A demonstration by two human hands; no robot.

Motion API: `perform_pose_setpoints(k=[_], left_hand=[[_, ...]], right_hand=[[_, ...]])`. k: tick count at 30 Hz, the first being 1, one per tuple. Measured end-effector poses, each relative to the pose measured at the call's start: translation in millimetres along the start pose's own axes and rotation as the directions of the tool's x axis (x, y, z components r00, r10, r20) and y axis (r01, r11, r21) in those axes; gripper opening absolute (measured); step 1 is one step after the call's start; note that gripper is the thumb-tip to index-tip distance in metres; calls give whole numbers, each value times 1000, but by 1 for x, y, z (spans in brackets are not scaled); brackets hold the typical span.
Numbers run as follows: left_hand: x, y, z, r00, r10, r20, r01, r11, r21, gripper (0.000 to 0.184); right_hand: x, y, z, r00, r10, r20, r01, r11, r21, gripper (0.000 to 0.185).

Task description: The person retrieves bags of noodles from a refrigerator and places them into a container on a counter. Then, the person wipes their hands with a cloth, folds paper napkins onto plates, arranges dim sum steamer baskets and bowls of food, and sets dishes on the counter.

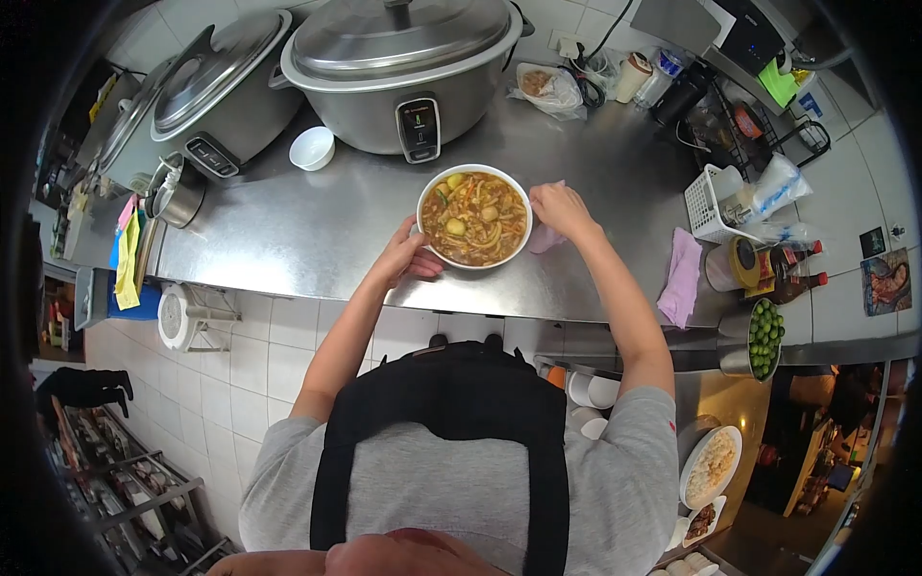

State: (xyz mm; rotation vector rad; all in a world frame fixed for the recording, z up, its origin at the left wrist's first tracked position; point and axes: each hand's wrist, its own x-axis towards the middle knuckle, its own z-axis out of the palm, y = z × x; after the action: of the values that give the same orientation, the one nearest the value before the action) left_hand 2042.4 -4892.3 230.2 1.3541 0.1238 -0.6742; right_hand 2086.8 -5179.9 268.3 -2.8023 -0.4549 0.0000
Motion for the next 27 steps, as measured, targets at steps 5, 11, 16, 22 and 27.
perform_pose_setpoints(k=[5,11,16,22,27], left_hand=[[3,-9,8,999,25,-36,-28,997,-74,63],[10,-28,45,990,65,-126,-91,974,-210,61],[15,-39,80,971,116,-207,-176,937,-303,67],[19,-44,88,974,110,-198,-175,921,-348,68],[-2,-51,64,955,96,-281,-197,913,-357,64]], right_hand=[[-12,3,8,998,59,6,-59,986,153,15],[-36,-11,8,974,217,-58,-203,961,186,16],[-49,-23,6,949,310,-48,-286,918,275,17],[-72,26,20,965,261,0,-204,756,622,22],[-88,28,26,952,294,-88,-282,951,125,40]])
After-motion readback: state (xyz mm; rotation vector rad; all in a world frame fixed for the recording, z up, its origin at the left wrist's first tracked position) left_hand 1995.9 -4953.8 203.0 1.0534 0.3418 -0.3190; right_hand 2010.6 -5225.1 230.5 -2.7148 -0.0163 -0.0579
